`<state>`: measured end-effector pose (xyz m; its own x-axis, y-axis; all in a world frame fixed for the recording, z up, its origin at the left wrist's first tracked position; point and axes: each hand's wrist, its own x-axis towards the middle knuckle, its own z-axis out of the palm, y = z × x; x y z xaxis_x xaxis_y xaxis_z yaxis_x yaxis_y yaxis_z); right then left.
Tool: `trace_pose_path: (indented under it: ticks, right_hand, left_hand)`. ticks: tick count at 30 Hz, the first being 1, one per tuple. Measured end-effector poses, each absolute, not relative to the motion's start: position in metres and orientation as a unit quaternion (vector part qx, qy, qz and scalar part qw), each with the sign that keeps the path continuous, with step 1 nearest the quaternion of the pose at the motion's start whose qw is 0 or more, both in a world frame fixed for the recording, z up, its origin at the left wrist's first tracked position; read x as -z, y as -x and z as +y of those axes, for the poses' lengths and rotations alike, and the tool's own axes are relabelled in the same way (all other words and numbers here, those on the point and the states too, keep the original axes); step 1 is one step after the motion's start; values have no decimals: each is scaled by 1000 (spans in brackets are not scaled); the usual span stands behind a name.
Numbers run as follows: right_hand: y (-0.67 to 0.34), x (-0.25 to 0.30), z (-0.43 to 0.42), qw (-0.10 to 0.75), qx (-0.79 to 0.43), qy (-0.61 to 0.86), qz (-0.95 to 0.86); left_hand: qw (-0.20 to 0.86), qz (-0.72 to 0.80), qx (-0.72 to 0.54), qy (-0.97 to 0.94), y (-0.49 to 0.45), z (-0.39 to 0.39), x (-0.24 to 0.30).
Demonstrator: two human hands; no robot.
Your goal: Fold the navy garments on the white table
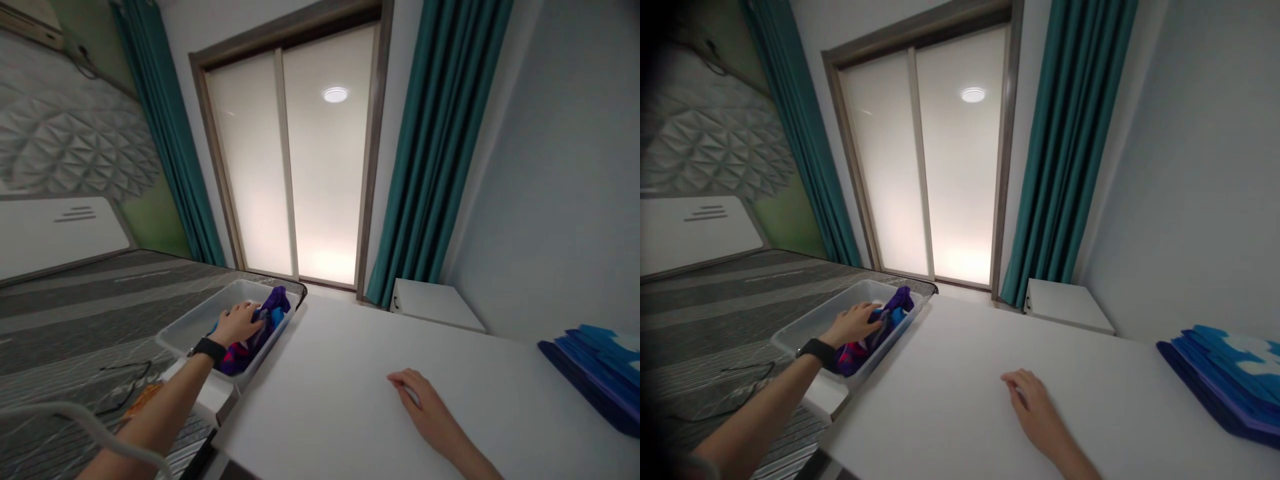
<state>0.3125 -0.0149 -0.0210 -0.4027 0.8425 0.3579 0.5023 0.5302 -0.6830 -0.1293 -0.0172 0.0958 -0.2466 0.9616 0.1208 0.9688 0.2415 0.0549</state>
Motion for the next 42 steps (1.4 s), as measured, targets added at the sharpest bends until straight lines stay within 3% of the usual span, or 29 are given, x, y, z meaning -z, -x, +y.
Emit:
trace_pose_path:
  ticks: [6,12,16,23,26,28,33,42]
  right_hand:
    - [-314,23,-14,355,-247,417,-800]
    - [-312,22,-14,370,-255,418,-790]
    - [-313,16,-14,380,-243,427,-784]
    - [-340,14,1,385,-175,472,-774]
    - [-374,1,20,378,-104,536,-748]
    - [-408,-18,35,322,6,622,-714]
    - [-516,-68,52,304,111,759,-566]
    - [-622,-72,32,226,68,873,-428]
  left_hand:
    - [-34,-640,103,761,93,0,-80]
    - [58,-623,131,769,32,7,-81]
    - [-55,-482,200,851,-57,0,-64]
    - [-118,-380,236,887,-132,-7,-16]
    - [-142,-353,248,891,-130,-5,-5]
    - [-159,-343,256,890,-128,-3,-3]
    - [-166,-329,256,894,-128,-1,-2]
    - [-162,-333,280,886,-125,3,3]
